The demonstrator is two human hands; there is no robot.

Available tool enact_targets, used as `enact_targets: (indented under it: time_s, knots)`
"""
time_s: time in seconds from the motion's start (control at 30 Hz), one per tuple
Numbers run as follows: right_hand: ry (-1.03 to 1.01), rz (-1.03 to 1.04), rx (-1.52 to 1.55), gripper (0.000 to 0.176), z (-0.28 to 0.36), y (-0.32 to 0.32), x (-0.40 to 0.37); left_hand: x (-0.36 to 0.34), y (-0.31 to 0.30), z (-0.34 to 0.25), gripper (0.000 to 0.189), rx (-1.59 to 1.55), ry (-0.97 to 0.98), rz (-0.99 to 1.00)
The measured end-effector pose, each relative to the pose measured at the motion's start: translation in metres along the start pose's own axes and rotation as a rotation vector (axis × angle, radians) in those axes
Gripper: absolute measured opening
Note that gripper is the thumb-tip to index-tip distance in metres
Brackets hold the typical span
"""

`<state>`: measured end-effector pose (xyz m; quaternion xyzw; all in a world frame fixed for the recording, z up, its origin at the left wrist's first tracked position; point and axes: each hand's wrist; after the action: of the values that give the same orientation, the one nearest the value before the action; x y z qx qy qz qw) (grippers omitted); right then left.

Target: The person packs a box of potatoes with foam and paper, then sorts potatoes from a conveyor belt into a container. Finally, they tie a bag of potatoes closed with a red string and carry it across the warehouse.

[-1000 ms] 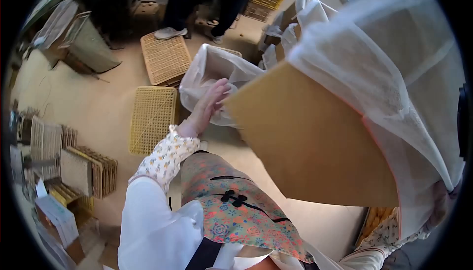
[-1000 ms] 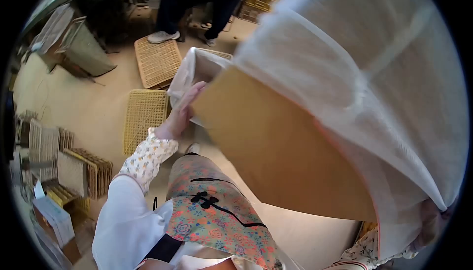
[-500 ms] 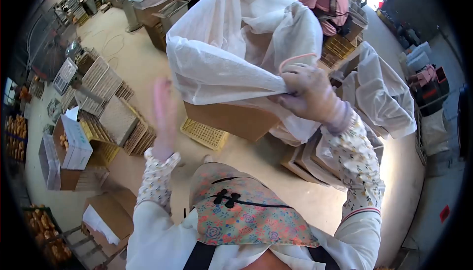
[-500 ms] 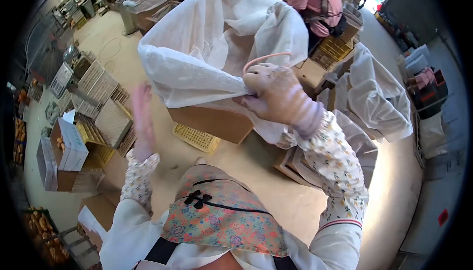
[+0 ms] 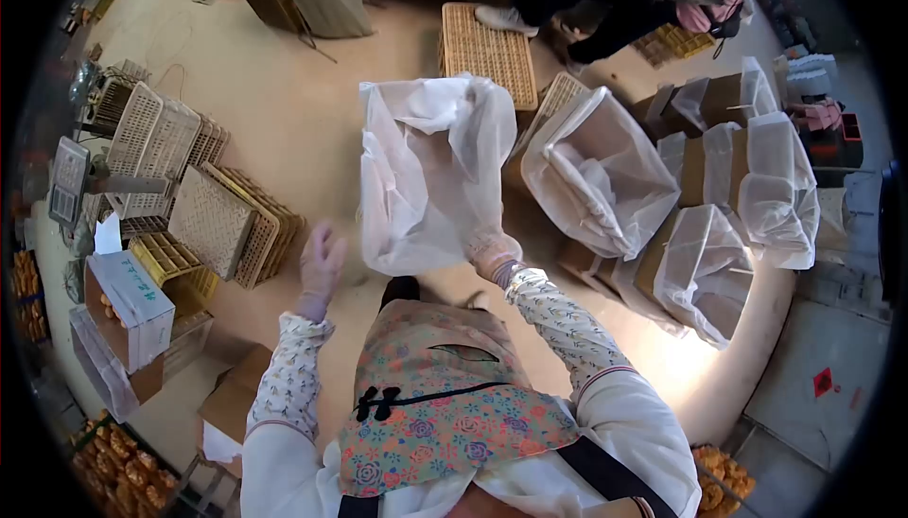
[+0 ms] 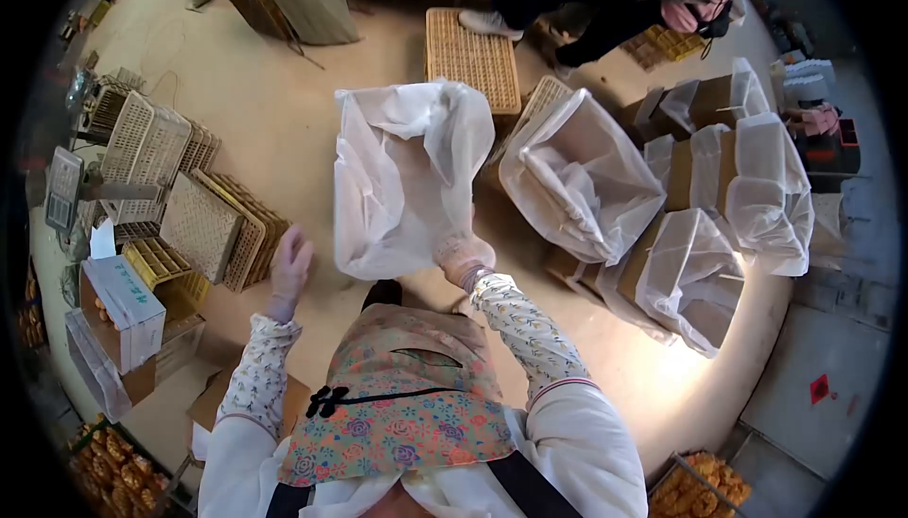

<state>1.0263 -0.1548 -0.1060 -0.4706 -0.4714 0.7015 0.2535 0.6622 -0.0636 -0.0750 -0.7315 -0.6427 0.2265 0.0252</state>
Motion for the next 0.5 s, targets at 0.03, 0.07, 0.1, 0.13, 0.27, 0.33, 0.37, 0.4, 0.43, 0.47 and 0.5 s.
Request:
enact_targets:
  time_s: [0.03,0.07,0.1,0.13,0.27,0.33,0.37,0.4,0.43,0.47,0.5]
  knots:
    - [0.557,0.469,0.523,0.037,0.011,-0.038,0.006,0.010,0.015,-0.018,0.045,0.164,0.103,0.071]
    - [0.353,0.250,0.388,0.037,0.017,-0.006,-0.003,0.021,0.029,-0.035,0.044,0.318,0.219,0.126]
    - [0.146,0.031,0.248,0.038,0.023,0.022,-0.022,0.029,0.050,-0.051,0.041,0.449,0.401,0.158]
    - [0.106,-0.233,0.249,0.036,0.025,0.030,-0.033,0.039,0.073,-0.053,0.039,0.415,0.454,0.220]
    - [0.640,-0.433,1.150,0.032,0.011,-0.029,-0.069,0.084,0.169,-0.009,0.046,0.567,0.448,0.418]
    - [1.034,-0.794,1.524,0.036,-0.019,-0.053,-0.088,0.117,0.215,0.020,0.053,0.675,0.197,0.363]
    - [1.071,-0.998,1.496,0.037,-0.040,-0.056,-0.102,0.136,0.234,0.037,0.056,0.733,0.067,0.334]
    - [1.119,-1.106,1.503,0.035,-0.058,-0.072,-0.104,0.159,0.246,0.043,0.060,0.788,0.084,0.302]
    - [1.127,-1.184,1.444,0.034,-0.070,-0.076,-0.092,0.182,0.257,0.048,0.063,0.844,0.101,0.273]
    - [1.105,-1.057,1.426,0.035,-0.078,-0.063,-0.080,0.208,0.275,0.062,0.062,0.923,0.087,0.263]
    - [1.075,-0.931,1.407,0.039,-0.086,-0.045,-0.063,0.234,0.296,0.080,0.062,1.001,0.074,0.252]
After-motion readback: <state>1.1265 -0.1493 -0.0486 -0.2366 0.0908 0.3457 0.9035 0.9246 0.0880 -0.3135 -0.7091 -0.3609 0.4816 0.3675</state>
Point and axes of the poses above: each hand's wrist, its own x-axis towards the middle knuckle, its own y-axis out of the palm, z = x × y, and after that the axes turned 2 degrees about -y, right-handed
